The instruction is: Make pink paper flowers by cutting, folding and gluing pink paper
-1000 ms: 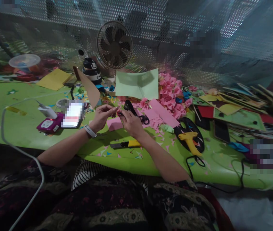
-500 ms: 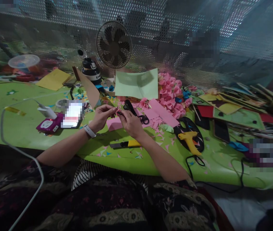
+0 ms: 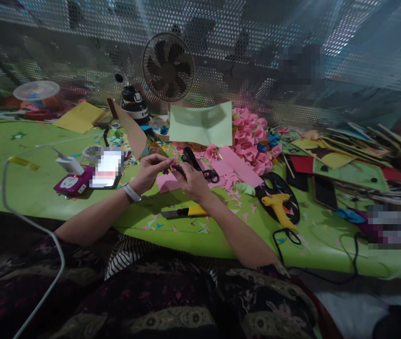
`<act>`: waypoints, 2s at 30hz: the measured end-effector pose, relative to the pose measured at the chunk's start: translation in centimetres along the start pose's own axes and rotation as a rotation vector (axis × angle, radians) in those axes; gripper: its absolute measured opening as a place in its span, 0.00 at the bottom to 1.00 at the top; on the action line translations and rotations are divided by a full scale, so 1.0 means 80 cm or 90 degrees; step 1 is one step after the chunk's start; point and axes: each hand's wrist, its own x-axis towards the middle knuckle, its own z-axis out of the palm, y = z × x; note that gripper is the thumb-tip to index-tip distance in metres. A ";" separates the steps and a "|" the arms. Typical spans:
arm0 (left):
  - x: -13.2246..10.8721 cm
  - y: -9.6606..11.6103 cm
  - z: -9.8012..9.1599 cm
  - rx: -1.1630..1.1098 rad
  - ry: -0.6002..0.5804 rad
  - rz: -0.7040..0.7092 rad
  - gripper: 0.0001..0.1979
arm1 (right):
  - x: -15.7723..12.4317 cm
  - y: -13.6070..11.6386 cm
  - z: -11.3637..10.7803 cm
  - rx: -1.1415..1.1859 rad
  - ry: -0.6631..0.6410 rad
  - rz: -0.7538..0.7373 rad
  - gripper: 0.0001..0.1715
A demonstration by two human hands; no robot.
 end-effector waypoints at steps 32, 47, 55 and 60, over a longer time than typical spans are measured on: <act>0.012 0.005 -0.014 -0.060 0.007 -0.035 0.16 | 0.007 -0.002 -0.019 0.118 0.072 0.157 0.13; 0.003 0.007 -0.012 -0.055 -0.213 -0.090 0.16 | 0.017 -0.024 -0.036 0.646 -0.118 0.371 0.22; 0.004 0.011 -0.010 -0.055 -0.175 -0.113 0.18 | 0.015 -0.031 -0.036 0.640 -0.121 0.392 0.23; 0.005 0.004 -0.013 -0.067 -0.126 -0.140 0.21 | 0.015 -0.032 -0.028 0.663 -0.031 0.412 0.22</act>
